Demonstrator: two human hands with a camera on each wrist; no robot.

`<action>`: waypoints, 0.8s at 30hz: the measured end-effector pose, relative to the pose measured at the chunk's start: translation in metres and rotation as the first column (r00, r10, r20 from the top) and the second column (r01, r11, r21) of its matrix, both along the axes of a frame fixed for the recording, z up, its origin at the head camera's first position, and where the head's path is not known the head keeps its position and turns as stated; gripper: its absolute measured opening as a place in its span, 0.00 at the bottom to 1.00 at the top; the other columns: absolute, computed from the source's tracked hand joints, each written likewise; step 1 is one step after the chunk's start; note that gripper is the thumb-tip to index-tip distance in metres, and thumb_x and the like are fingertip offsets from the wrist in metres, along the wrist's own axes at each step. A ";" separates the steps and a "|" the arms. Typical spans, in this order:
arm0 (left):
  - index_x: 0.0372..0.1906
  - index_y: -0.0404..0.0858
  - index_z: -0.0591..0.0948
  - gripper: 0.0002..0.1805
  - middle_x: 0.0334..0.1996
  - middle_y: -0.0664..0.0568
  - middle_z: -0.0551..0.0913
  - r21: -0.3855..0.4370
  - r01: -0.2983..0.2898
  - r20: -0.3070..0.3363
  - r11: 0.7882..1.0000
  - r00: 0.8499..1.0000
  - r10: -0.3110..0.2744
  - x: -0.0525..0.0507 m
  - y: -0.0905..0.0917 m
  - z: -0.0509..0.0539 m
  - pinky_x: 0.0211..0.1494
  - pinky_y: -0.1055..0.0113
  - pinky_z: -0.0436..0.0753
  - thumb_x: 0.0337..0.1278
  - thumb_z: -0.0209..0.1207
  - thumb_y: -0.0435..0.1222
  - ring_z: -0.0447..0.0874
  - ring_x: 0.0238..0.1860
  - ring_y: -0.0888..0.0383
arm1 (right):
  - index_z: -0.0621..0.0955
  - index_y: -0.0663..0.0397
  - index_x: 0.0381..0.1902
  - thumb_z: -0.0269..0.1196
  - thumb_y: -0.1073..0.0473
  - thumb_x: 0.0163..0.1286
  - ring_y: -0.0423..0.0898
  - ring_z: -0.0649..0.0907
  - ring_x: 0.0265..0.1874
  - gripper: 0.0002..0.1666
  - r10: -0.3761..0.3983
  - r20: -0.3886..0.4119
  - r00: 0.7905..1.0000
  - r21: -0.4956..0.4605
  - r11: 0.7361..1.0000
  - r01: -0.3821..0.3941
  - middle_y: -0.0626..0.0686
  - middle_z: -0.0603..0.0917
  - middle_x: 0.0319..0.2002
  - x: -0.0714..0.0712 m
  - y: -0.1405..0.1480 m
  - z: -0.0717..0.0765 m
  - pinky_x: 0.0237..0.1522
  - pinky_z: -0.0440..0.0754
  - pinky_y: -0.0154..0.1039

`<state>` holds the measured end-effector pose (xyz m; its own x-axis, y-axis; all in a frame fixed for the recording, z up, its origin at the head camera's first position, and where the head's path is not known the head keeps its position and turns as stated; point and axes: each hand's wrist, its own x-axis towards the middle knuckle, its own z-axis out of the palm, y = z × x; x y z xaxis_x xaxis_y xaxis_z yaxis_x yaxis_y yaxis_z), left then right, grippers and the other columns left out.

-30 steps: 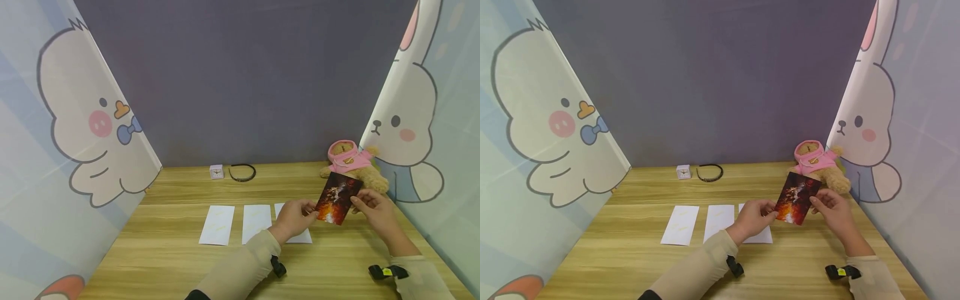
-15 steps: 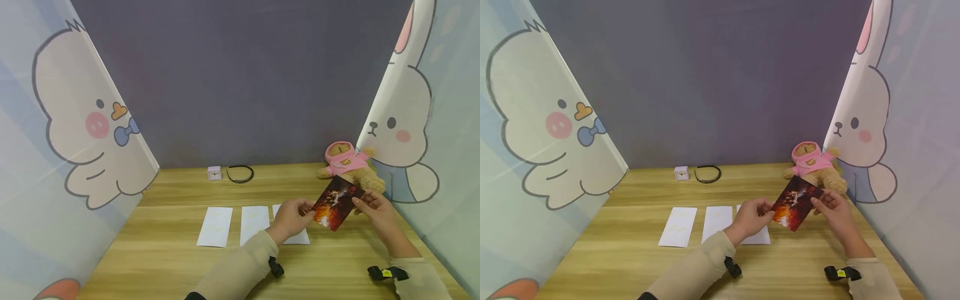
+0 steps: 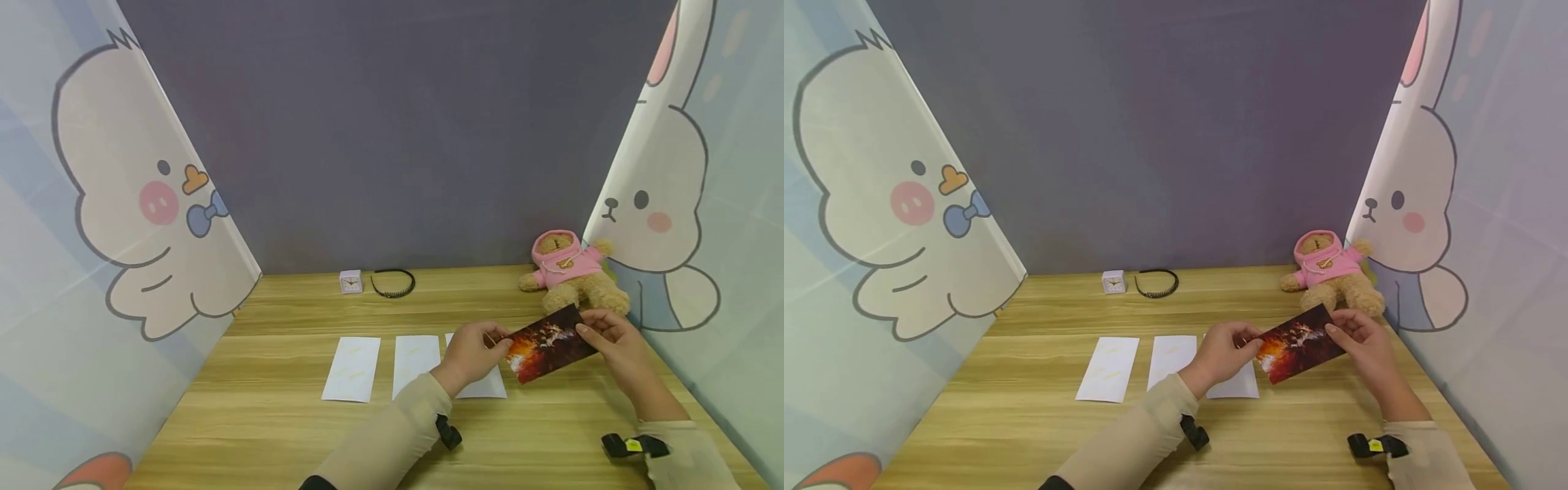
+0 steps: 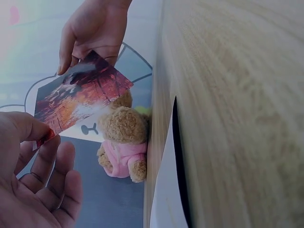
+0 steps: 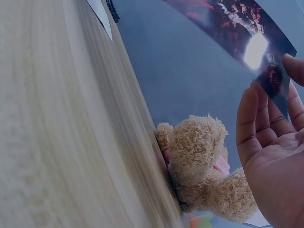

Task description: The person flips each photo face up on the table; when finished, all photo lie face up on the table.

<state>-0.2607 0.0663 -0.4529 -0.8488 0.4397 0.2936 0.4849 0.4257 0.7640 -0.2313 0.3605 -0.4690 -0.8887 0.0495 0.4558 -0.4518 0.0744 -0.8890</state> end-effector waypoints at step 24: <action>0.54 0.60 0.87 0.10 0.41 0.72 0.78 -0.095 0.021 -0.072 0.995 0.997 -0.028 0.002 -0.005 0.005 0.29 0.72 0.75 0.80 0.58 0.45 0.72 0.28 0.69 | 0.82 0.66 0.56 0.61 0.74 0.76 0.39 0.81 0.37 0.13 0.045 0.030 0.999 0.234 0.971 -0.051 0.45 0.83 0.39 0.003 -0.005 0.001 0.38 0.80 0.33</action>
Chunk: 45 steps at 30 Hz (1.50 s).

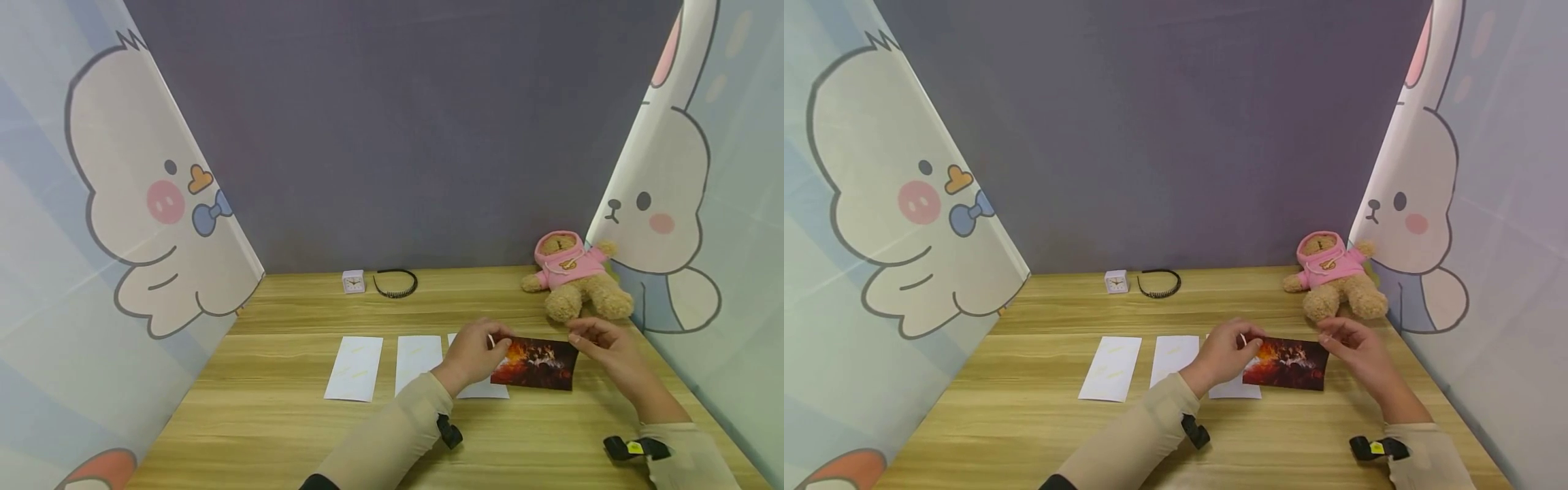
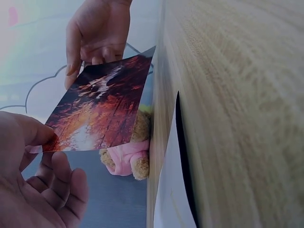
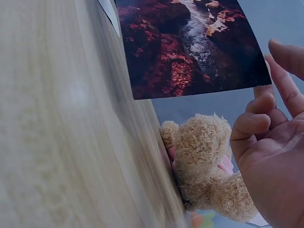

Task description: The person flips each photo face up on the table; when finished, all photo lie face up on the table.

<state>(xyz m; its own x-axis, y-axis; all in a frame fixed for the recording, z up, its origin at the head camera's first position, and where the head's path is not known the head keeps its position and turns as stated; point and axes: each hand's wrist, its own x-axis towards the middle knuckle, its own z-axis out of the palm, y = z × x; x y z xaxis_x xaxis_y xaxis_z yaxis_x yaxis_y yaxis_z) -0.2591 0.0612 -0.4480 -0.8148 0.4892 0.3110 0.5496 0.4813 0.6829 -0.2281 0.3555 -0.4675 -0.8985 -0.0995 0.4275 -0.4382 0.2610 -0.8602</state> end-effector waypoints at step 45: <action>0.43 0.53 0.83 0.06 0.32 0.69 0.79 0.132 -0.050 0.032 0.990 0.998 0.046 -0.005 0.002 -0.002 0.26 0.71 0.76 0.72 0.65 0.49 0.76 0.28 0.69 | 0.82 0.63 0.47 0.61 0.73 0.77 0.43 0.75 0.26 0.06 -0.014 -0.019 1.000 0.093 0.996 0.015 0.42 0.81 0.33 -0.003 0.008 -0.007 0.25 0.71 0.43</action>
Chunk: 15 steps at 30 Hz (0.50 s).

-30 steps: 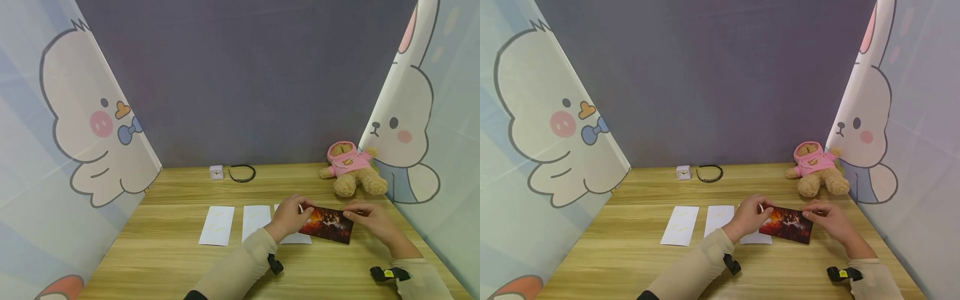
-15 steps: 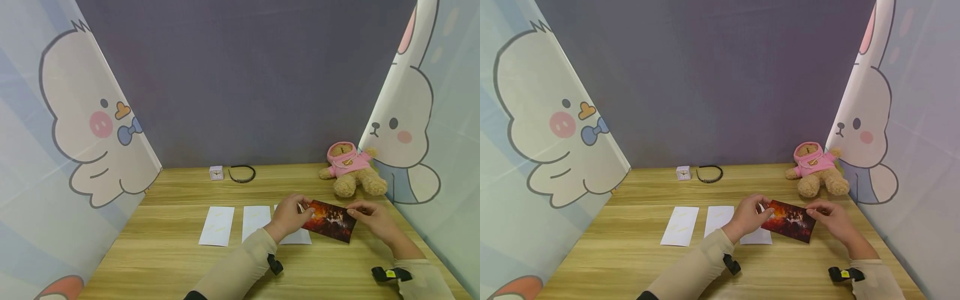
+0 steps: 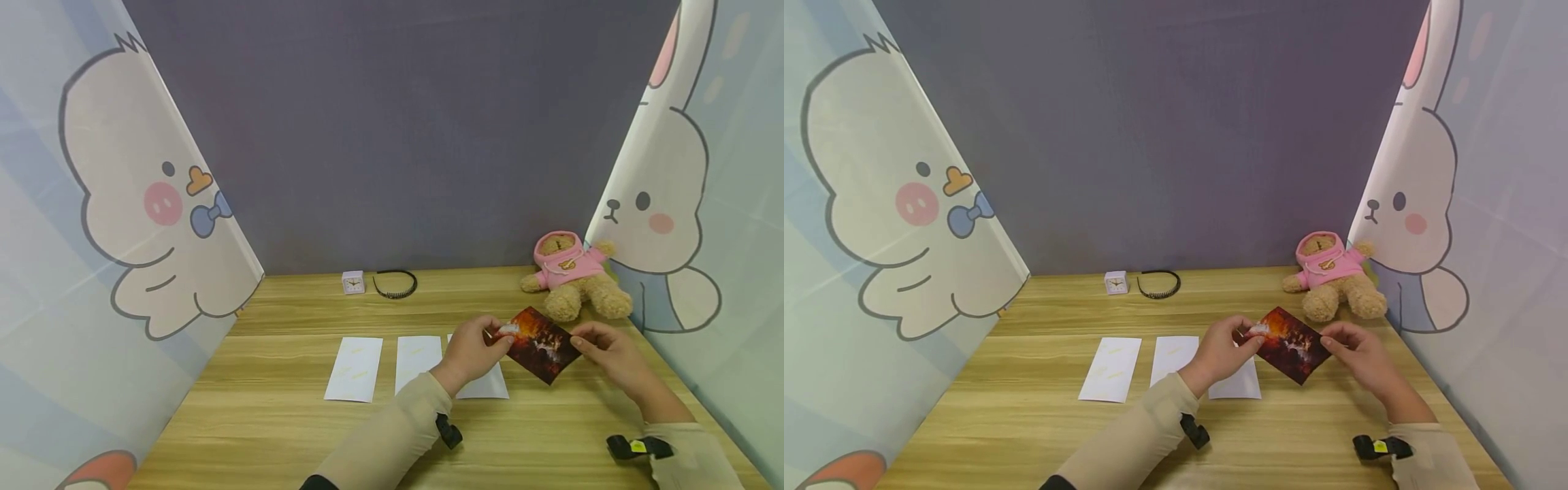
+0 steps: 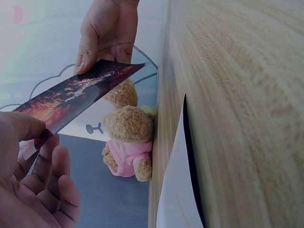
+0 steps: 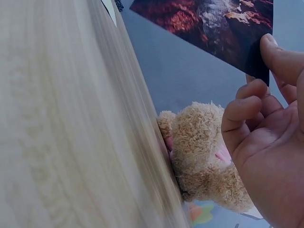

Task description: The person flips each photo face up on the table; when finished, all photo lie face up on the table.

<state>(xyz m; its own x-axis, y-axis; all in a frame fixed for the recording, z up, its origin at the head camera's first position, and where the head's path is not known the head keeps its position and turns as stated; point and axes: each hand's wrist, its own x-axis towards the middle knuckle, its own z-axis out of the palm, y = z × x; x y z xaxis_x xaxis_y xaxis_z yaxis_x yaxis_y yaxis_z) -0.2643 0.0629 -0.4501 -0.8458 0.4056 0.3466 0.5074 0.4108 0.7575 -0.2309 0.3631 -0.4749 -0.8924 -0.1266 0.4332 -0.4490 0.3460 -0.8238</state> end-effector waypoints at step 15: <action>0.45 0.52 0.83 0.09 0.31 0.67 0.81 -0.040 0.024 0.076 0.999 0.997 -0.021 0.006 0.001 0.001 0.29 0.70 0.78 0.74 0.62 0.52 0.78 0.28 0.68 | 0.78 0.67 0.48 0.58 0.74 0.78 0.47 0.81 0.27 0.05 0.077 0.001 0.997 -0.022 0.997 -0.077 0.47 0.81 0.33 -0.002 -0.003 0.000 0.27 0.83 0.40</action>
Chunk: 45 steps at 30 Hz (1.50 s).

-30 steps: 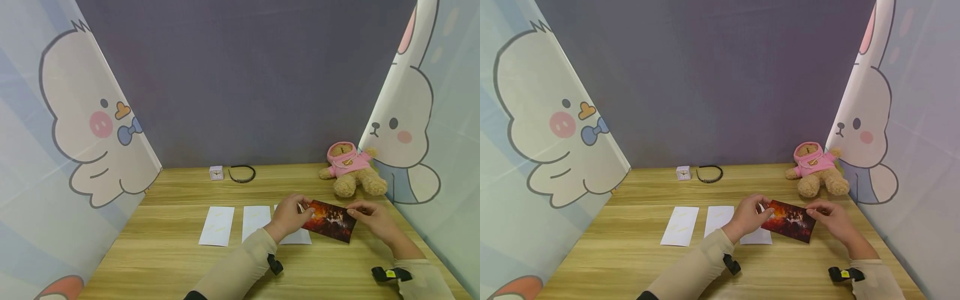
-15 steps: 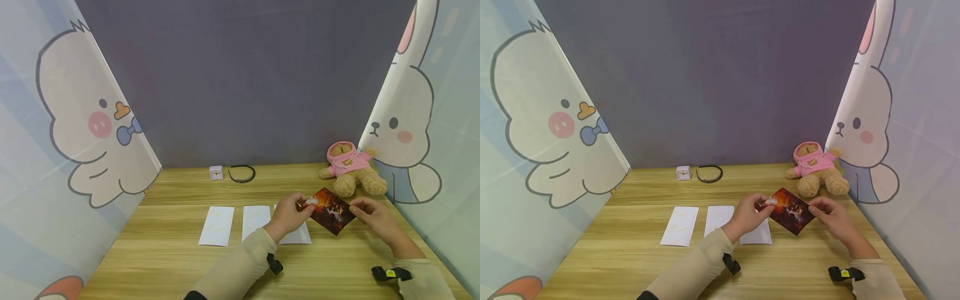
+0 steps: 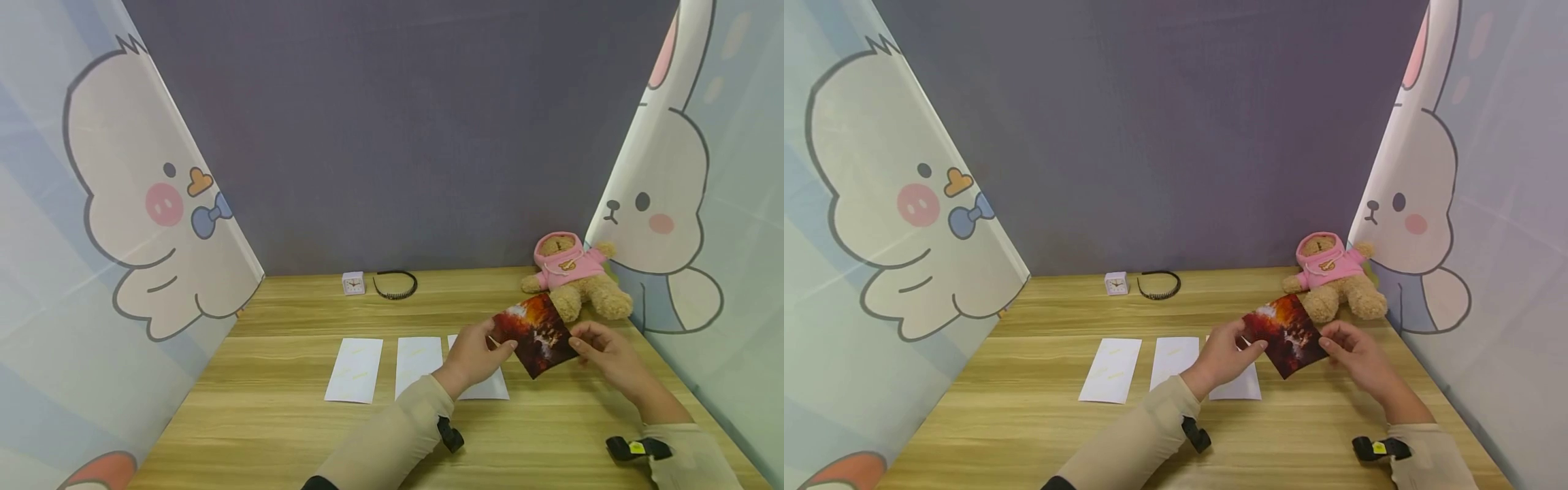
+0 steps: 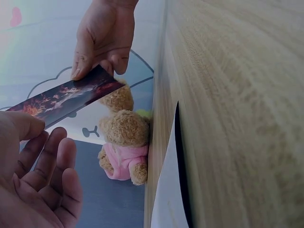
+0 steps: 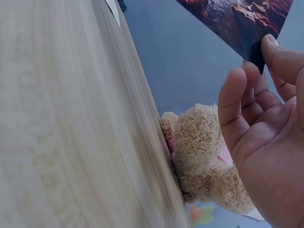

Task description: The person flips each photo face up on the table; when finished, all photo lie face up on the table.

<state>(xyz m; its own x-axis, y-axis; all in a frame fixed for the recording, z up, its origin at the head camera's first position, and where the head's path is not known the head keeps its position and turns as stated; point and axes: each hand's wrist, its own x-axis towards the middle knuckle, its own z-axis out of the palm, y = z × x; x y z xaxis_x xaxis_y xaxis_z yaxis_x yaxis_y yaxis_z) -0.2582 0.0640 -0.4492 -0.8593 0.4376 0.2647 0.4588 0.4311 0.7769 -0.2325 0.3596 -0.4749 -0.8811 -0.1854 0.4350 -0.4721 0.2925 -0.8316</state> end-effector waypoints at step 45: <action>0.72 0.51 0.72 0.27 0.34 0.73 0.83 -0.031 0.009 0.052 0.999 0.999 -0.008 -0.002 0.004 -0.006 0.30 0.69 0.79 0.74 0.64 0.48 0.79 0.27 0.68 | 0.74 0.77 0.62 0.60 0.70 0.79 0.52 0.85 0.25 0.20 0.044 0.132 0.990 0.015 0.999 -0.046 0.55 0.85 0.34 -0.001 0.003 -0.004 0.25 0.87 0.46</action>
<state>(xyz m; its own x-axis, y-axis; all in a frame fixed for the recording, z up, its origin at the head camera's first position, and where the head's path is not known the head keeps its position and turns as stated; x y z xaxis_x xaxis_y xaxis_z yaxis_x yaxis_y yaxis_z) -0.2603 0.0677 -0.4556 -0.8679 0.4524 0.2053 0.4216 0.4521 0.7860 -0.2333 0.3624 -0.4791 -0.9211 -0.2327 0.3121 -0.3719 0.2889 -0.8822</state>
